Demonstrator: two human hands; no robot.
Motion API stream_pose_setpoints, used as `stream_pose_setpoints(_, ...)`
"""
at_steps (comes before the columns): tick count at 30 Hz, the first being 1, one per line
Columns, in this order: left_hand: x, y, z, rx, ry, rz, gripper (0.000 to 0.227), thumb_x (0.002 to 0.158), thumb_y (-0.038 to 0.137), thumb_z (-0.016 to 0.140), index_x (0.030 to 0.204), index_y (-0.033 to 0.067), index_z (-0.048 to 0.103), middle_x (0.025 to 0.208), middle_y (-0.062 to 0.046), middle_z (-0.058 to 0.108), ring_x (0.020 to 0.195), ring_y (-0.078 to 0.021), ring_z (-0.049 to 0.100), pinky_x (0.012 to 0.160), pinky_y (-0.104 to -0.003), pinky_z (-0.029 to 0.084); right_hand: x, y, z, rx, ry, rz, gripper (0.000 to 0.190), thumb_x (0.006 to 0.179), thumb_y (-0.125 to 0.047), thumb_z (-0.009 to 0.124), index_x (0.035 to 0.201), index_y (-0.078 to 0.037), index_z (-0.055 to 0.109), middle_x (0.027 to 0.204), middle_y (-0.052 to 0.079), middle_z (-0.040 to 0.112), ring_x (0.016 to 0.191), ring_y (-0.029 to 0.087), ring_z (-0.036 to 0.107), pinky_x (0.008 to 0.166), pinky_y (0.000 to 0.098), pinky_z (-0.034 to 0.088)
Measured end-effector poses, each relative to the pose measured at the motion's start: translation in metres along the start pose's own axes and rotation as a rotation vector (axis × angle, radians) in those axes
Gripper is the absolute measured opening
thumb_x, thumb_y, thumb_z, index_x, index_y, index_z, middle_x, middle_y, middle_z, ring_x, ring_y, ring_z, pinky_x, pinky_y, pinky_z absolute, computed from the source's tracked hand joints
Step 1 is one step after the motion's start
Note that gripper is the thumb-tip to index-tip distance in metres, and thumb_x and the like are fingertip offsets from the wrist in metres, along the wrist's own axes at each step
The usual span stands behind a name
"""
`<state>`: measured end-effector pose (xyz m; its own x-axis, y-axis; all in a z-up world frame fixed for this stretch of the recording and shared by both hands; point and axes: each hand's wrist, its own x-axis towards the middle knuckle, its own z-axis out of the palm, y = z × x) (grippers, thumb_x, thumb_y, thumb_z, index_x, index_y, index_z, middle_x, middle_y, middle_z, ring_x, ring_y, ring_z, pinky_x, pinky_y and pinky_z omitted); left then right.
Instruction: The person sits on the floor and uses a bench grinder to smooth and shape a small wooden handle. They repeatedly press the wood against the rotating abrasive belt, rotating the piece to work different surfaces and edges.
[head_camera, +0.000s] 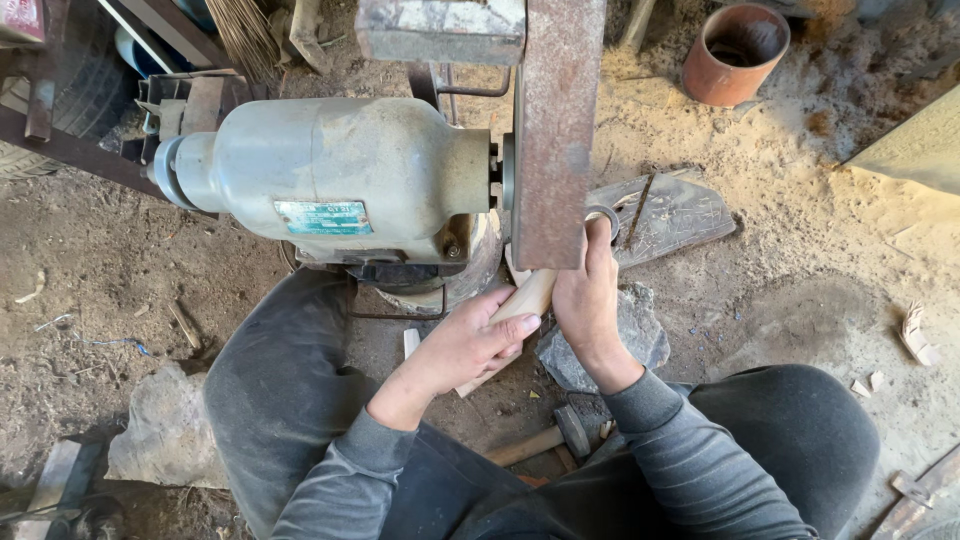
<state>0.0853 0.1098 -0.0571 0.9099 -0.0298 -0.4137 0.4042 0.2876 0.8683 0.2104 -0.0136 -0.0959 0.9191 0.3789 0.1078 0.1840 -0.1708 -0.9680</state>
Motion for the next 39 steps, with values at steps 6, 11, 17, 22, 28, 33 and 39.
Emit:
stream_pose_setpoints(6, -0.002, 0.002, 0.000, 0.071, 0.018, -0.010, 0.042, 0.097, 0.037, 0.066, 0.120, 0.0026, 0.059, 0.069, 0.005, 0.046, 0.054, -0.0024, 0.038, 0.044, -0.020, 0.032, -0.001, -0.005, 0.000, -0.085, 0.005, -0.135, 0.020, 0.106, -0.005, 0.044, 0.122, 0.005, 0.051, 0.111, 0.028, 0.064, 0.101, 0.049, 0.065, 0.081, 0.0470, 0.052)
stream_pose_setpoints(11, -0.004, -0.002, 0.011, 0.003, -0.006, 0.051, 0.048, 0.101, 0.040, 0.063, 0.125, -0.0006, 0.053, 0.075, 0.002, 0.049, 0.057, -0.0034, 0.040, 0.047, -0.020, 0.033, 0.006, 0.003, -0.007, -0.216, -0.092, -0.075, 0.020, 0.107, -0.011, 0.045, 0.117, 0.005, 0.052, 0.106, 0.026, 0.061, 0.099, 0.047, 0.065, 0.080, 0.0466, 0.051)
stream_pose_setpoints(17, 0.000, -0.009, 0.033, 0.081, 0.019, 0.109, 0.052, 0.102, 0.042, 0.055, 0.131, 0.0008, 0.044, 0.079, -0.001, 0.053, 0.054, -0.0046, 0.045, 0.043, -0.021, 0.038, 0.025, 0.008, -0.021, -0.100, -0.229, -0.082, 0.027, 0.108, -0.015, 0.043, 0.124, 0.004, 0.056, 0.116, 0.023, 0.069, 0.106, 0.033, 0.070, 0.090, 0.0402, 0.054)
stream_pose_setpoints(22, 0.005, -0.014, 0.054, 0.047, -0.008, 0.115, 0.053, 0.104, 0.039, 0.052, 0.136, 0.0009, 0.032, 0.085, -0.003, 0.053, 0.055, -0.0053, 0.047, 0.041, -0.022, 0.040, 0.044, 0.011, -0.032, 0.069, -0.409, 0.031, 0.040, 0.109, -0.017, 0.038, 0.141, 0.003, 0.050, 0.131, 0.019, 0.068, 0.120, 0.022, 0.065, 0.101, 0.0340, 0.051)
stream_pose_setpoints(28, 0.009, -0.017, 0.074, 0.008, -0.008, 0.136, 0.054, 0.105, 0.035, 0.050, 0.138, 0.0011, 0.024, 0.091, -0.006, 0.052, 0.058, -0.0062, 0.051, 0.043, -0.023, 0.045, 0.056, 0.022, -0.037, 0.210, -0.569, -0.036, 0.049, 0.110, -0.017, 0.038, 0.155, 0.003, 0.036, 0.148, 0.016, 0.056, 0.136, 0.021, 0.054, 0.113, 0.0334, 0.044)
stream_pose_setpoints(33, 0.009, -0.018, 0.078, -0.035, -0.003, 0.166, 0.059, 0.105, 0.033, 0.052, 0.144, 0.0031, 0.019, 0.091, -0.006, 0.053, 0.060, -0.0065, 0.051, 0.045, -0.023, 0.047, 0.055, 0.014, -0.039, 0.263, -0.616, 0.040, 0.050, 0.109, -0.020, 0.042, 0.155, 0.001, 0.039, 0.144, 0.015, 0.059, 0.130, 0.020, 0.056, 0.109, 0.0330, 0.047)
stream_pose_setpoints(39, 0.001, -0.014, 0.064, 0.009, 0.014, 0.126, 0.055, 0.105, 0.036, 0.053, 0.140, 0.0004, 0.029, 0.087, -0.004, 0.052, 0.057, -0.0045, 0.047, 0.044, -0.022, 0.045, 0.047, -0.007, -0.037, 0.081, -0.469, -0.092, 0.041, 0.109, -0.016, 0.040, 0.143, 0.002, 0.052, 0.128, 0.015, 0.071, 0.118, 0.019, 0.067, 0.101, 0.0329, 0.052)
